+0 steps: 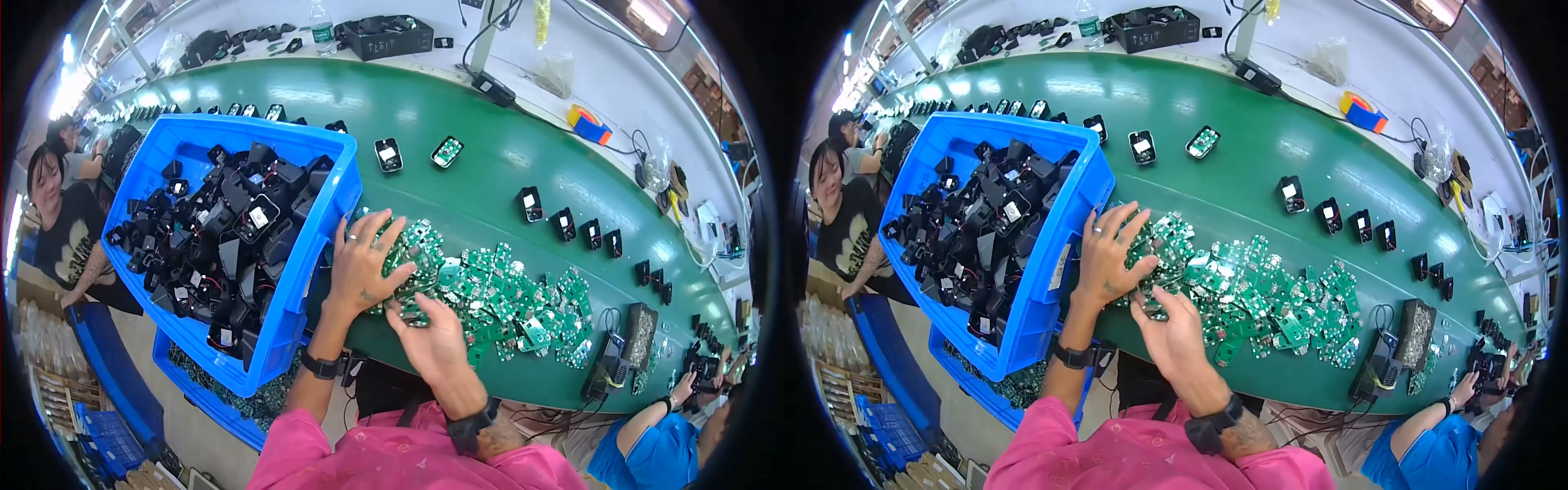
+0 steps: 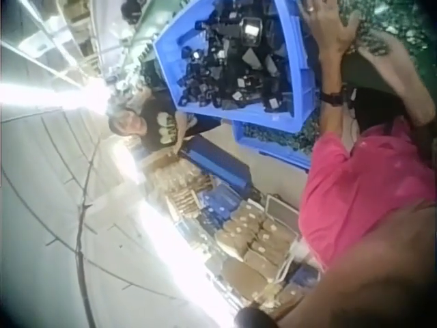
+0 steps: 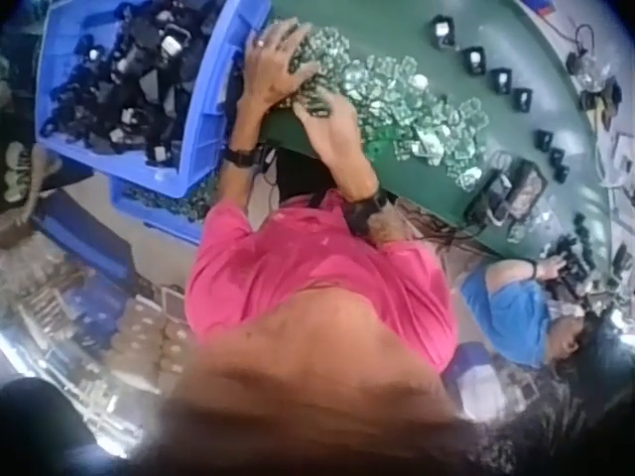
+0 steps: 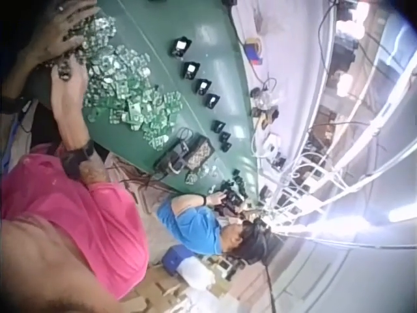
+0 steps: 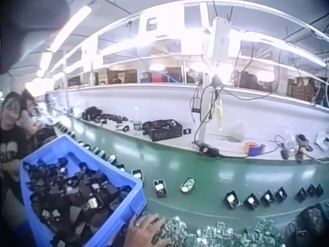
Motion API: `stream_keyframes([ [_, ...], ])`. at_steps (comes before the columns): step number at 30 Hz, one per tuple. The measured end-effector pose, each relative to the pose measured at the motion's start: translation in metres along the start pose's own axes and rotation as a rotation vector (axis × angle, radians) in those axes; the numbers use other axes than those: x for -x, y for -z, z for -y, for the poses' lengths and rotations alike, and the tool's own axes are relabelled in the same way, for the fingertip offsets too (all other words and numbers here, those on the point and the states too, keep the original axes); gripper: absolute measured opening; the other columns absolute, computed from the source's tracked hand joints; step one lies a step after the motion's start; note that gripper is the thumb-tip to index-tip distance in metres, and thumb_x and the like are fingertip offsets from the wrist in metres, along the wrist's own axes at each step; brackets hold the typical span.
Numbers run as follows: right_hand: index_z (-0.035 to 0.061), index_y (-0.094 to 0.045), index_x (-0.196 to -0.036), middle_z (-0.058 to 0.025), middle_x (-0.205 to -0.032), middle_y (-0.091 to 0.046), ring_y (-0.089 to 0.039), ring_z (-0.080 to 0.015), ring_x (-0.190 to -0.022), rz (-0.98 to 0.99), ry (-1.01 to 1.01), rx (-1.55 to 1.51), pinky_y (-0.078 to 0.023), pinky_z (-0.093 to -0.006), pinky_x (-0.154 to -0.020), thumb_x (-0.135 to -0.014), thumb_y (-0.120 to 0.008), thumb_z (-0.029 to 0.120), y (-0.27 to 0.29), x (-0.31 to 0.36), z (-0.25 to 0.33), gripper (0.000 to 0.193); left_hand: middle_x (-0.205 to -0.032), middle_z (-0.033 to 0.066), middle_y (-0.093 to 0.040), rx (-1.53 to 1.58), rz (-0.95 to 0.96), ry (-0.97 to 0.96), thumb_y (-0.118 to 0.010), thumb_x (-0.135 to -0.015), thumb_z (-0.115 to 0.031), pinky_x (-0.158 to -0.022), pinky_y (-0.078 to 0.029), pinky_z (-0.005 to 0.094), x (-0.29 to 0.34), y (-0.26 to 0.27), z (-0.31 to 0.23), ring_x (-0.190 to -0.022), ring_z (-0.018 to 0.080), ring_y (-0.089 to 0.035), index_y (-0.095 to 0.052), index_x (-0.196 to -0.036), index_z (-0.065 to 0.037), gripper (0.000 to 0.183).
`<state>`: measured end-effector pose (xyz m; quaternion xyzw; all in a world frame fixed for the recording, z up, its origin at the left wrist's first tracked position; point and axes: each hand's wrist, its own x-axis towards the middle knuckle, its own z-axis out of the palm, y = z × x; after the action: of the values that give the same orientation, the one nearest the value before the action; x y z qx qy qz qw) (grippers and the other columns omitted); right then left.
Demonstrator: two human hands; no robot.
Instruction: The person assembles electronic devices by fitting circuit boards into plastic housings and connecting wires. After moving a blue bin to gather more circuit boards from a lower container, the person spreads them on the table and continues the assembly process.
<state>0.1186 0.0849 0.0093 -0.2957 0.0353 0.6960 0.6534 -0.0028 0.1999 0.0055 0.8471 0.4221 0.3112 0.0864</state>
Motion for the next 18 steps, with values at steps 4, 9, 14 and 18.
stream_keyframes([
  [4,-0.0061,-0.045,-0.126,-0.0229,-0.122,-0.056,-0.056,-0.0407,-0.121,-0.019,-0.027,0.286,-0.045,-0.0480,-0.107,-0.098,-0.048,0.001,-0.015,0.018,0.025,0.029,-0.128,0.0175,-0.060,0.066,-0.244,-0.015,-0.063,-0.089,-0.038,-0.111,-0.031,0.0531,0.004,-0.011,0.016,-0.121,0.0374,-0.054,-0.061,-0.127,-0.003,0.052],
  [9,-0.0036,-0.048,-0.125,-0.0182,-0.107,-0.066,-0.073,-0.0258,-0.093,-0.118,0.104,0.805,-0.059,-0.0284,-0.073,-0.101,-0.044,0.005,0.008,0.030,0.039,0.025,-0.115,0.0191,-0.064,0.103,-0.334,-0.031,-0.070,-0.085,-0.016,-0.090,-0.051,0.0444,-0.006,-0.005,0.003,-0.103,0.0382,-0.063,-0.064,-0.112,0.001,0.033],
  [14,-0.0058,-0.052,-0.112,-0.0151,-0.076,-0.067,-0.074,-0.0249,-0.074,-0.216,0.315,1.338,-0.056,-0.0329,-0.058,-0.098,-0.056,0.006,0.005,0.029,0.057,0.019,-0.125,0.0228,-0.058,0.067,-0.049,0.131,-0.071,-0.084,-0.017,-0.088,-0.052,0.0451,-0.038,0.003,-0.020,-0.104,0.0437,-0.063,-0.056,-0.127,-0.002,0.048],
  [18,-0.0013,-0.058,-0.102,-0.0209,-0.070,-0.064,-0.063,-0.0395,-0.061,-0.290,0.722,1.766,-0.045,-0.0450,-0.055,-0.091,-0.066,0.012,0.029,0.023,0.070,0.019,-0.148,0.0301,-0.034,-0.091,0.187,0.432,-0.071,-0.084,-0.017,-0.086,-0.055,0.0473,-0.104,-0.011,-0.021,-0.101,0.0477,-0.064,-0.032,-0.148,-0.005,0.076],
])
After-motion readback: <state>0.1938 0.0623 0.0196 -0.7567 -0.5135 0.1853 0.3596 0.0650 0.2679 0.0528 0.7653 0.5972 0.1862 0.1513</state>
